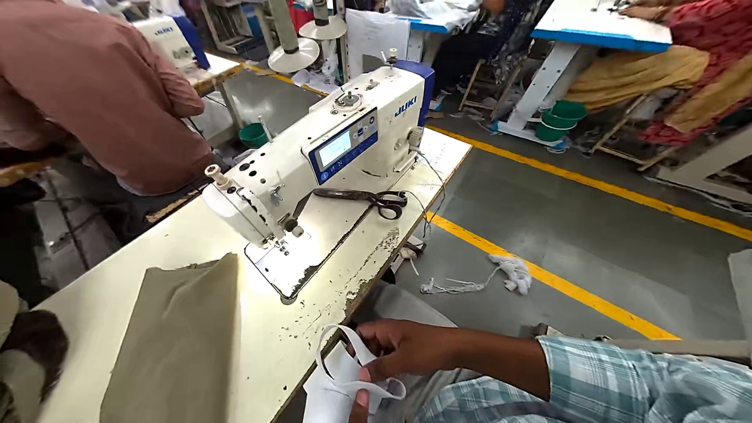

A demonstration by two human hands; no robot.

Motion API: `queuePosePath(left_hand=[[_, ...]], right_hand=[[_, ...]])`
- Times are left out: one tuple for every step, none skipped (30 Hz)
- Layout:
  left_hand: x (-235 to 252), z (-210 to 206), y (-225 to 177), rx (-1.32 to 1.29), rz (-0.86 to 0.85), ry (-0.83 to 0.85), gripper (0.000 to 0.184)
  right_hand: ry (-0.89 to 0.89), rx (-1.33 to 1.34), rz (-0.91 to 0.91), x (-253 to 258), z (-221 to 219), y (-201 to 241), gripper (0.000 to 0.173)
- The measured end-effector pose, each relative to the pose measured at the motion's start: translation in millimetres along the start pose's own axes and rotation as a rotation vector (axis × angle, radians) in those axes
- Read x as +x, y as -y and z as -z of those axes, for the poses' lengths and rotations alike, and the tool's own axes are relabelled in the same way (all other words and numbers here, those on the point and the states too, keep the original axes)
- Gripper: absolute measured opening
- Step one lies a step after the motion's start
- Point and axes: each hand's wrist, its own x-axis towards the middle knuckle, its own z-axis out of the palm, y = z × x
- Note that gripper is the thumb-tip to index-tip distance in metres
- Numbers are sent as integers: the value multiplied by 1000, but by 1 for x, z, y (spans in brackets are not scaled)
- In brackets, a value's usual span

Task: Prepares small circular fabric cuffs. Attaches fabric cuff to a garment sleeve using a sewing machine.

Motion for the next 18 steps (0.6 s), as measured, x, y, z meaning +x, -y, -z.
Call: queuePosePath(left_hand=[[1, -3, 1, 22, 2, -7, 32], [3, -10, -2, 9, 15, -29, 38], [4, -14, -2, 9, 27, -14, 48], [6, -16, -2, 31, 36, 31, 59], [9, -19, 0, 71, 42, 78, 64], [14, -26, 0, 123, 55, 115, 62], [19, -41, -4, 150, 92, 110, 55], [26, -55, -5, 173, 118, 70, 46], [34, -64, -2, 206, 118, 33, 38], [42, -69, 1, 248, 95, 38, 34], [50, -71, 5, 281, 71, 72, 33], [56, -74, 7, 297, 51, 112, 32], [60, -78, 7, 293, 49, 146, 33], [62, -82, 7, 274, 58, 171, 33], [63, -87, 7, 251, 69, 202, 33], [64, -90, 8, 237, 75, 234, 34], [67, -93, 9, 225, 79, 246, 34], [68, -94, 11, 221, 80, 239, 35]], right_hand=[[-5, 16, -3, -3, 3, 1, 36], [-15, 31, -1, -7, 6, 1, 39], [-25, 41, 4, -10, 11, -2, 43], [-43, 35, 8, -14, 16, -6, 46], [-77, 7, 15, -19, 22, -9, 47], [-121, -38, 25, -25, 28, -12, 46], [-167, -87, 34, -32, 35, -14, 41], [-212, -117, 41, -40, 42, -16, 36], [-251, -122, 53, -46, 48, -18, 32], [-278, -96, 66, -52, 55, -20, 32], [-286, -49, 77, -57, 61, -20, 32], [-269, 1, 92, -61, 68, -19, 33], [-240, 37, 105, -63, 75, -17, 36], [-208, 62, 120, -64, 81, -13, 39], [-195, 78, 132, -65, 85, -9, 40], [-199, 93, 139, -65, 89, -4, 40], [-203, 95, 144, -66, 94, 2, 41], [-211, 86, 147, -68, 100, 10, 40]])
